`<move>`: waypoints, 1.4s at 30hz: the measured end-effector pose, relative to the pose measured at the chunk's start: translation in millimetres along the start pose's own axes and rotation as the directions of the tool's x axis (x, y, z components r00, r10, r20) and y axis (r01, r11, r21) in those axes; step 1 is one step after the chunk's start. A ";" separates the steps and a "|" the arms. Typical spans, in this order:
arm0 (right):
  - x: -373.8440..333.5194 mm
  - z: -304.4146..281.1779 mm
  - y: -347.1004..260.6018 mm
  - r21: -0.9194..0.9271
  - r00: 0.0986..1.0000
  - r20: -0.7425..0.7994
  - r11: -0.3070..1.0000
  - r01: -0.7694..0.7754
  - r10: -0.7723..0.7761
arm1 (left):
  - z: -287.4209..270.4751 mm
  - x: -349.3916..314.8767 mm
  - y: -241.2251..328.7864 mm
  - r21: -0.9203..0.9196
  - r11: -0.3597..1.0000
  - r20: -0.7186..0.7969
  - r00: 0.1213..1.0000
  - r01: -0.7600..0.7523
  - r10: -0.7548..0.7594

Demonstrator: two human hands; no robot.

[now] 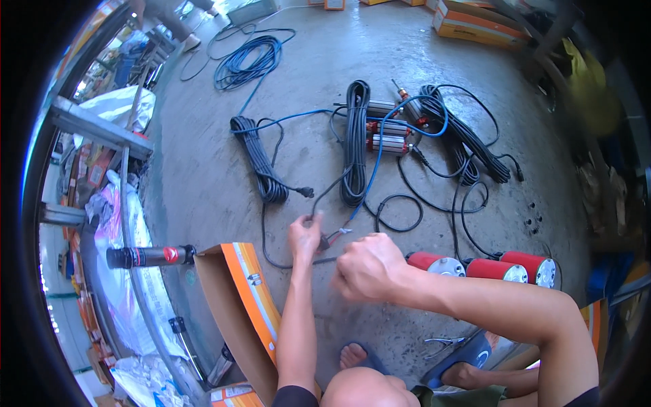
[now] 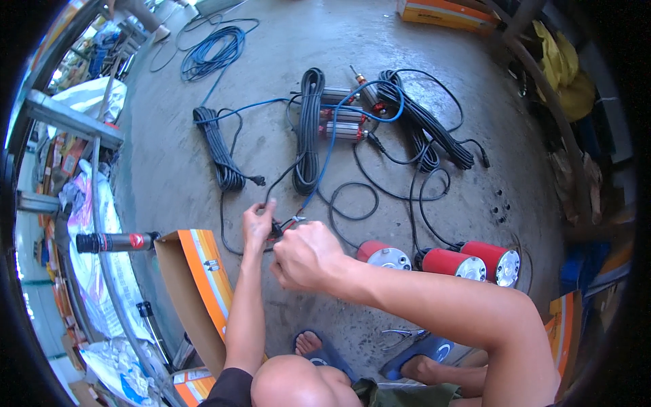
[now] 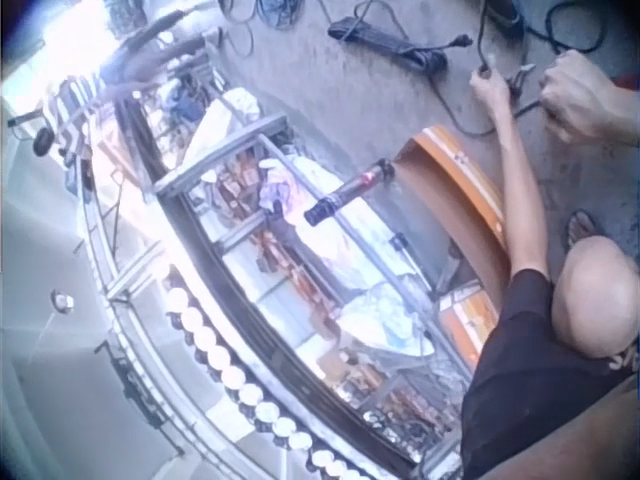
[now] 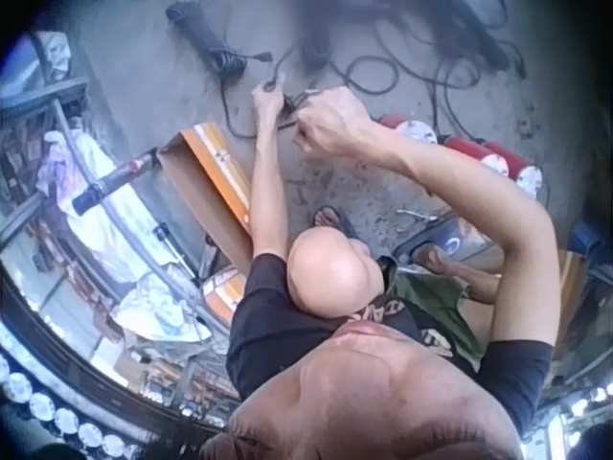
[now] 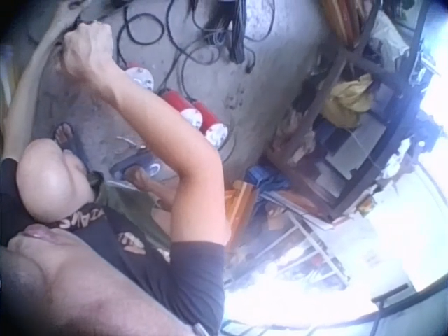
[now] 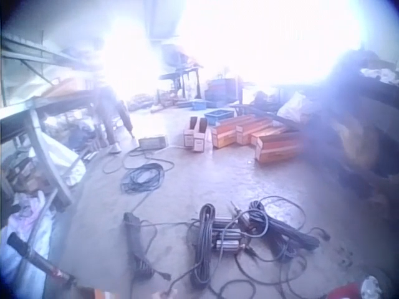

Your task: The person assembles multiple motor units by hand, inserting internal components and securing metal end caps with a screwdriver.

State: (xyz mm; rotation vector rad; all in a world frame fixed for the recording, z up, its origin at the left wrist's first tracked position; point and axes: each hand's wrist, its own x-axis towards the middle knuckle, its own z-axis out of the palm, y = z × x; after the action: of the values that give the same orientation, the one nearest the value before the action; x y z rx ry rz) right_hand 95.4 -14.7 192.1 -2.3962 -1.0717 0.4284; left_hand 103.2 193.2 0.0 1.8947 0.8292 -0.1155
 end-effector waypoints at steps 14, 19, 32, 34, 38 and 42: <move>1.8 0.8 -0.1 -0.039 1.000 0.023 0.999 -0.003 0.004 | -16.4 -26.6 -40.8 0.092 0.943 -0.061 0.943 -0.320 0.327; -15.7 -25.3 7.1 -0.034 0.966 -0.246 0.996 0.077 -0.084 | -33.3 -23.8 -27.9 -0.554 0.767 0.414 0.907 0.323 -0.083; -100.2 -30.3 54.6 -0.066 0.960 -0.195 0.974 -0.217 0.201 | -13.3 -11.7 -15.4 -0.144 0.816 0.731 0.616 0.559 -0.293; -100.3 -30.0 55.6 -0.062 0.961 -0.182 0.973 -0.224 0.210 | -9.9 -9.7 -11.5 -0.108 0.852 0.673 0.668 0.512 -0.316; -101.3 -30.6 55.8 -0.047 0.955 -0.183 0.968 -0.247 0.234 | -11.7 -11.1 -13.0 -0.283 0.804 0.695 0.690 0.523 -0.204; -101.7 -28.6 57.8 -0.046 0.956 -0.189 0.971 -0.236 0.224 | -10.1 -8.5 -21.6 -0.299 0.799 0.687 0.699 0.522 -0.199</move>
State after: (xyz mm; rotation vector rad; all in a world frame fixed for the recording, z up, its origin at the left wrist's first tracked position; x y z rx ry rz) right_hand 78.3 -133.9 193.6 -2.5743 -0.7406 0.2452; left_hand 81.2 202.7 -8.2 1.0695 0.6747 -0.7048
